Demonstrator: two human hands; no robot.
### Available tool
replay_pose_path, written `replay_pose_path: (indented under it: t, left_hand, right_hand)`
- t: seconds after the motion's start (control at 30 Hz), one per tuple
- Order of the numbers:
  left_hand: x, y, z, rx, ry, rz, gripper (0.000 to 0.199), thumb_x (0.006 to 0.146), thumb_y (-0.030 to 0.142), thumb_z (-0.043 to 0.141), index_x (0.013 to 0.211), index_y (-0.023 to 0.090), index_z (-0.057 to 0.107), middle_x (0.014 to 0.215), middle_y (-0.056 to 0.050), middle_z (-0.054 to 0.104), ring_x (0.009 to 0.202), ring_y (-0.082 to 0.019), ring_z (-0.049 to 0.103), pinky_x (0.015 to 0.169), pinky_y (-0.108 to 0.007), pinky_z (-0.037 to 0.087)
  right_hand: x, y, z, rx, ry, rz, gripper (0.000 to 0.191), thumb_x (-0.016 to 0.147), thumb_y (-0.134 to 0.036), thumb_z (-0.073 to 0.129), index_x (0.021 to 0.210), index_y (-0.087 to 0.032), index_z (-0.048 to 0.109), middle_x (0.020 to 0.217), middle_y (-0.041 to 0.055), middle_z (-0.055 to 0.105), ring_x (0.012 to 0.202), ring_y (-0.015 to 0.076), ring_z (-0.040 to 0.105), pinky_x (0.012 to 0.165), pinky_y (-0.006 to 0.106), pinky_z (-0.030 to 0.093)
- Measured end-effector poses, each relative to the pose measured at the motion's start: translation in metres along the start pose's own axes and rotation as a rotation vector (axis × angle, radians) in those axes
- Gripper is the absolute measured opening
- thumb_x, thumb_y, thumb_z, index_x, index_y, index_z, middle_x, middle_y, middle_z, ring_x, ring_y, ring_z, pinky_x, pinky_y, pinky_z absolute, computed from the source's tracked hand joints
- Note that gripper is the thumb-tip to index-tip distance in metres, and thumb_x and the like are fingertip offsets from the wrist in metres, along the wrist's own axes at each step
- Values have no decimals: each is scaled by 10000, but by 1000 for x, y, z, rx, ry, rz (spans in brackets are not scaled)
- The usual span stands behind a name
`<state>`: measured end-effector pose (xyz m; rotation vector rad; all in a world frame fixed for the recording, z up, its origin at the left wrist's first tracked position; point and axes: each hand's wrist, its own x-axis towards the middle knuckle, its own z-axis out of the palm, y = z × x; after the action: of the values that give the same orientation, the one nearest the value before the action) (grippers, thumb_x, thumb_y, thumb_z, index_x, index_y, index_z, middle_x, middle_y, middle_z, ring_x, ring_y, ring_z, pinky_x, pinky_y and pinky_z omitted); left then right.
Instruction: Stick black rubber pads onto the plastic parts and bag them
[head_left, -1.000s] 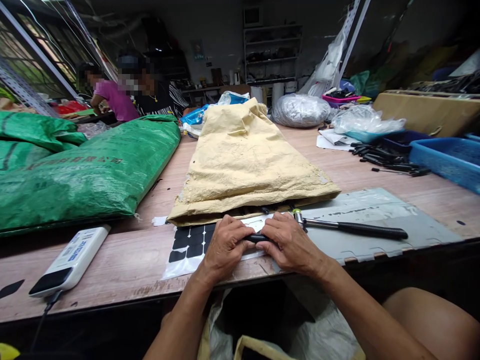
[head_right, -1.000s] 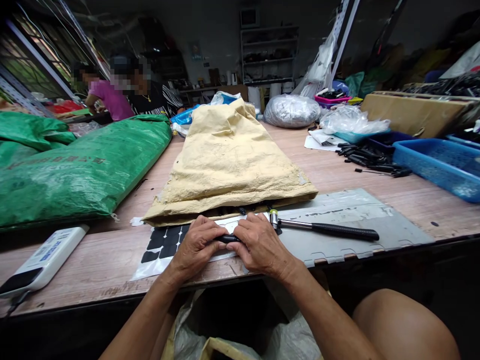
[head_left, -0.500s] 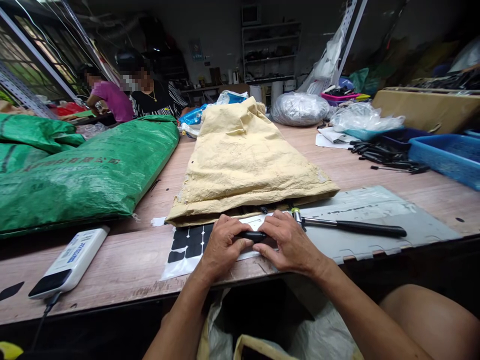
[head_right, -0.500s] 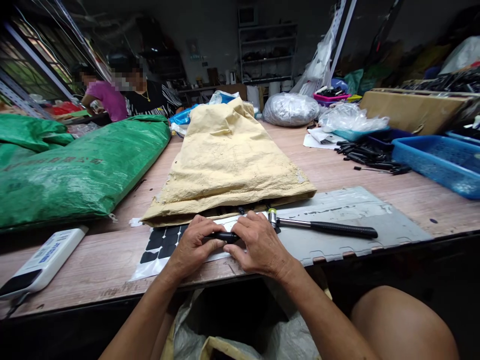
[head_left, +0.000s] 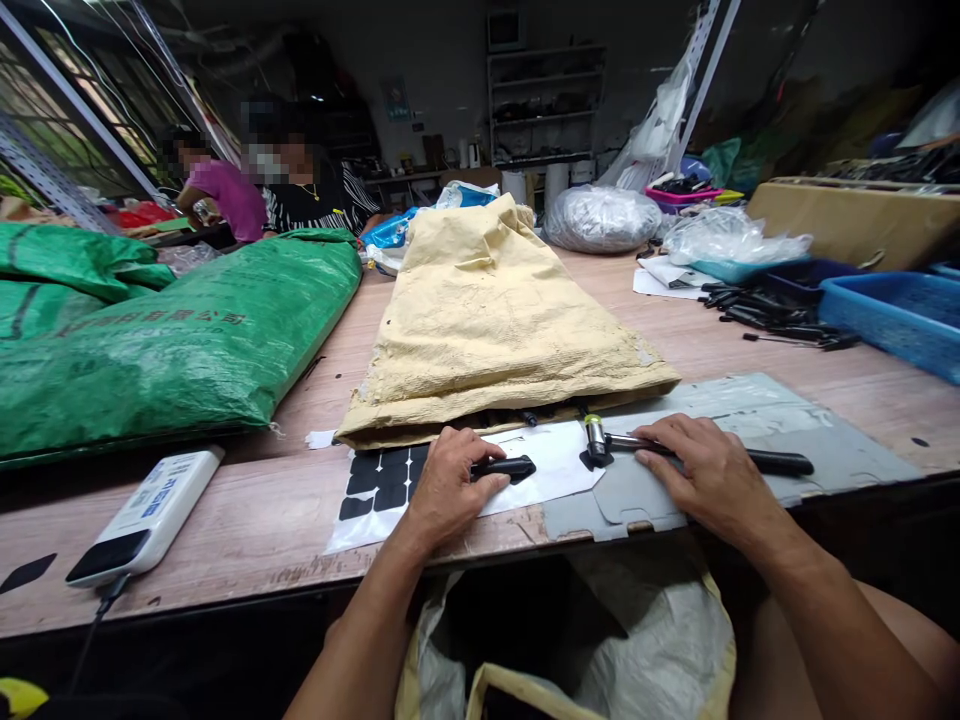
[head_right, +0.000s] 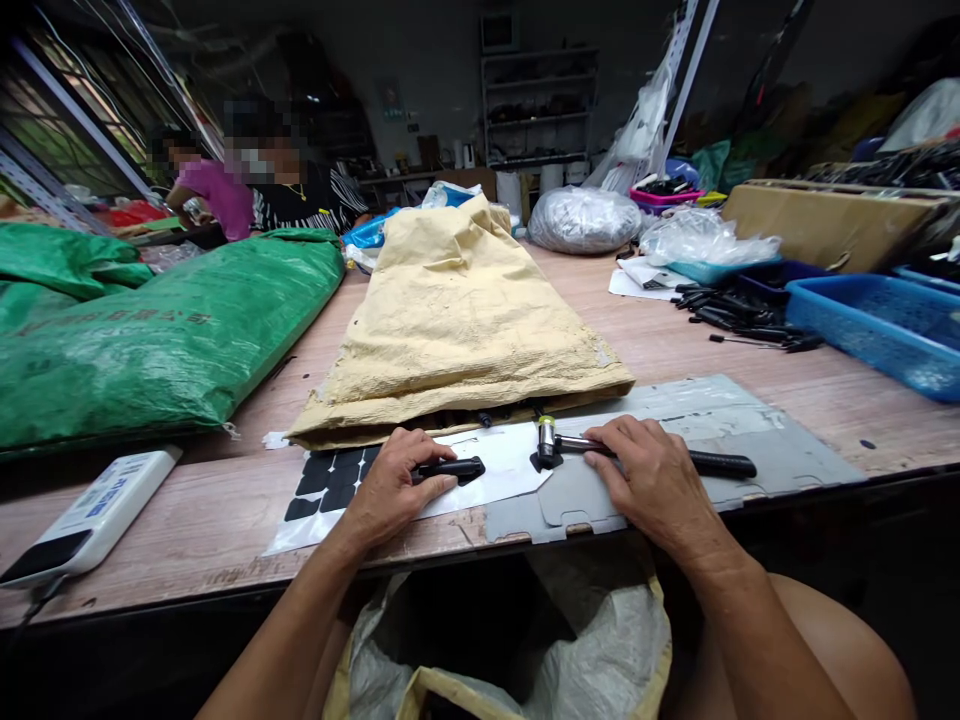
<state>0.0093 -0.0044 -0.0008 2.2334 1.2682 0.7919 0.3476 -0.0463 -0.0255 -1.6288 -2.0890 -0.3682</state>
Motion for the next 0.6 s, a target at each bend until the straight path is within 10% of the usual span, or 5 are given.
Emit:
replay_pose_path:
  t: [0.37,0.6]
  left_hand:
    - [1,1,-1,-11,-26,-60,136,745,208,783,875,247,779,824,3,682,904,-218,508,855,-354,372]
    - [0,-3,-1,1,-44,-62,68,758,251,792,815,233,761,837,5,682,908,-209,505,846,-346,370]
  right_hand:
    - [20,-107,-34,500,97,-56,296,1013,-190,487,1287,-247,585,1069,54,662,974,186,651,863,310,520]
    - [10,-138,-16,478,12,-21,399,1003,-124,430,1339,-267,593,992,52,660,871,185,670,790,307,542]
